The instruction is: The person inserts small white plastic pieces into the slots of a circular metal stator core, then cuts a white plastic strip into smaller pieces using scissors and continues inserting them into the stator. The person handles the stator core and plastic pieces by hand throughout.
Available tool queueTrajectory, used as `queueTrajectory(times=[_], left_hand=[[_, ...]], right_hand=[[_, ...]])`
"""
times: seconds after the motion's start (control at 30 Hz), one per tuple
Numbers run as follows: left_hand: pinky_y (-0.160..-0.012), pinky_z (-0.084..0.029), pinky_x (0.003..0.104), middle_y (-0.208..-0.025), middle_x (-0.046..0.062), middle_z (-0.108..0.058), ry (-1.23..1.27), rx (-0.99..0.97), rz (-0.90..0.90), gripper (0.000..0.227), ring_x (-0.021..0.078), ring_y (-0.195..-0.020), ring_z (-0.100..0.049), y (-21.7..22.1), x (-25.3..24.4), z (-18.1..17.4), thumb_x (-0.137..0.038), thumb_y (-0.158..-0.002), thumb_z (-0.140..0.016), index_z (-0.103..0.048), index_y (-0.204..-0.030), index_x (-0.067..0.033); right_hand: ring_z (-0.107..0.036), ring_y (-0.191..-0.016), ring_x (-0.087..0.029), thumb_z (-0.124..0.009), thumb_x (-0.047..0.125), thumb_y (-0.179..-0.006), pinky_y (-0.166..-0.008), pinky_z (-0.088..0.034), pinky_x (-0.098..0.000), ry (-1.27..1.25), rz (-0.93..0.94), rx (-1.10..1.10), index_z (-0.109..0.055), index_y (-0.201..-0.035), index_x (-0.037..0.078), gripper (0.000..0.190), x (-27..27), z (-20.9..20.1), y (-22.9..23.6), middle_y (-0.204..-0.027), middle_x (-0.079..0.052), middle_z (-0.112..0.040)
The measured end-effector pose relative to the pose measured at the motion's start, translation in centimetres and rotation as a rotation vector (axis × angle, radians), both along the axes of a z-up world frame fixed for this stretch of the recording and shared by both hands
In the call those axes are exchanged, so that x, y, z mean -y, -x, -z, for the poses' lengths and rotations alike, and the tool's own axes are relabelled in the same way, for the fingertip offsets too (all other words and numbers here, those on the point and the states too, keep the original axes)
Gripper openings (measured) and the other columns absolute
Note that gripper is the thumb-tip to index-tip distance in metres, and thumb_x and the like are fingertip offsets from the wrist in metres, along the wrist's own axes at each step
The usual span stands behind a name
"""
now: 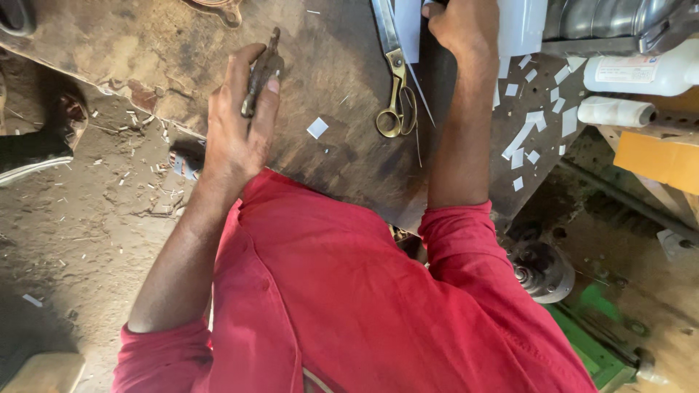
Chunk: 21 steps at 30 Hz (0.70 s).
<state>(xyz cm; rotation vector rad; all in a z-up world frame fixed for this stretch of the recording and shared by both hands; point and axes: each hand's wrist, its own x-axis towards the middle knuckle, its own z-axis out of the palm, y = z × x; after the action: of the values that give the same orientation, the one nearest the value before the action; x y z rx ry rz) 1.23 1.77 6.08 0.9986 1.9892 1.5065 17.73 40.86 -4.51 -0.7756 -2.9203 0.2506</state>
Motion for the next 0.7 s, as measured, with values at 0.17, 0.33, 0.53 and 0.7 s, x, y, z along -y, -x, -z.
queueTrajectory(times=[0.17,0.33,0.53,0.7], left_hand=[[-0.091,-0.052,0.047,-0.116,0.021,-0.068,-0.053,0.045,0.019,0.032,0.0357,-0.100,-0.070,0.5,0.3,0.4,-0.017,-0.115,-0.050,-0.049,-0.142,0.0007],[-0.088,-0.051,0.046,-0.124,0.028,-0.064,-0.045,-0.289,0.021,0.023,0.0367,-0.099,-0.069,0.5,0.3,0.7,-0.013,-0.113,-0.048,-0.054,-0.133,-0.0043],[-0.089,-0.054,0.044,-0.114,0.022,-0.067,-0.067,0.065,0.000,0.035,0.0317,-0.097,-0.070,0.7,0.1,0.7,-0.020,-0.115,-0.050,-0.050,-0.141,0.0030],[-0.092,-0.053,0.044,-0.116,0.022,-0.067,-0.071,0.059,-0.007,0.035,0.0328,-0.100,-0.070,0.7,0.4,1.0,-0.021,-0.115,-0.051,-0.051,-0.142,0.0017]], right_hand=[[-0.073,-0.070,-0.030,-0.086,0.014,-0.086,-0.066,-0.055,-0.0440,0.031,0.064,0.015,-0.076,-0.087,0.005,0.014,1.0,-1.0,0.6,-0.079,-0.009,-0.076],[-0.074,-0.072,-0.029,-0.088,0.013,-0.083,-0.067,-0.055,-0.0433,0.057,0.105,-0.063,-0.074,-0.088,0.004,0.017,2.1,-2.2,0.6,-0.080,-0.008,-0.077],[-0.073,-0.075,-0.031,-0.089,0.009,-0.081,-0.067,-0.054,-0.0450,0.092,0.078,-0.068,-0.072,-0.087,0.005,0.019,2.7,-3.1,0.8,-0.083,-0.008,-0.076],[-0.073,-0.078,-0.031,-0.086,0.002,-0.079,-0.069,-0.054,-0.0440,0.131,0.056,-0.168,-0.067,-0.088,0.002,0.021,3.4,-3.1,0.7,-0.086,-0.010,-0.075]])
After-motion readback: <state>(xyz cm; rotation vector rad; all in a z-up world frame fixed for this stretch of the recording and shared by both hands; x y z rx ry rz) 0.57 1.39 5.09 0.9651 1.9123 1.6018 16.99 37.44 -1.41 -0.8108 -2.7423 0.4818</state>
